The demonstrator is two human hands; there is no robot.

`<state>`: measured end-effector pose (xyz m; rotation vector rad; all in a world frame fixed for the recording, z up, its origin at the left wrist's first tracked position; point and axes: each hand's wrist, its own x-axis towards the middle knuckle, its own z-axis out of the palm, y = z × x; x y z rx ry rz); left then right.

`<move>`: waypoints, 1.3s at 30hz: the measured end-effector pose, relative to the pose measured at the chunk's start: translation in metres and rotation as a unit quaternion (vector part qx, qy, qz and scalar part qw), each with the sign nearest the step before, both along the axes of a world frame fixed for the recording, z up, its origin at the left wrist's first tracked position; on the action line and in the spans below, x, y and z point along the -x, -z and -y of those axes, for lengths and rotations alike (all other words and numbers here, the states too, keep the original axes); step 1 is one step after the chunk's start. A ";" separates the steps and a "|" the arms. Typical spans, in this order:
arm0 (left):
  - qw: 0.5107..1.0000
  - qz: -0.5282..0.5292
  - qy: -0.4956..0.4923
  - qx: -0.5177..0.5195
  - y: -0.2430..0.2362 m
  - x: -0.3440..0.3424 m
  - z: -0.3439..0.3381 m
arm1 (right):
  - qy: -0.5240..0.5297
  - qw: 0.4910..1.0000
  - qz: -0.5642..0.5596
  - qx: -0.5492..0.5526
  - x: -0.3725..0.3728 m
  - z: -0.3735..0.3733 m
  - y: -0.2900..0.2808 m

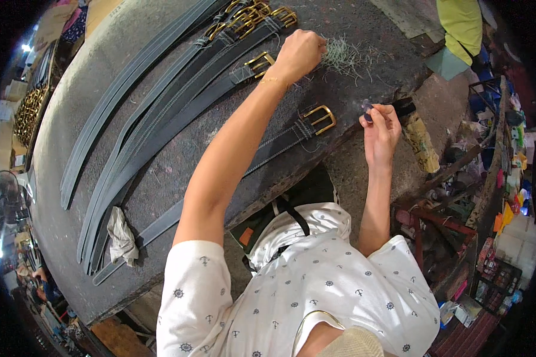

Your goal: Applying finish to leather belts and cleaning the buckles.

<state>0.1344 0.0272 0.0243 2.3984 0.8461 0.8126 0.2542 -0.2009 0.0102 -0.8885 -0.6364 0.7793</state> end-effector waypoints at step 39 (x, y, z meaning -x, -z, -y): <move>0.988 0.067 0.137 0.005 0.017 0.116 0.085 | -0.003 0.907 0.402 0.126 0.062 -0.034 0.002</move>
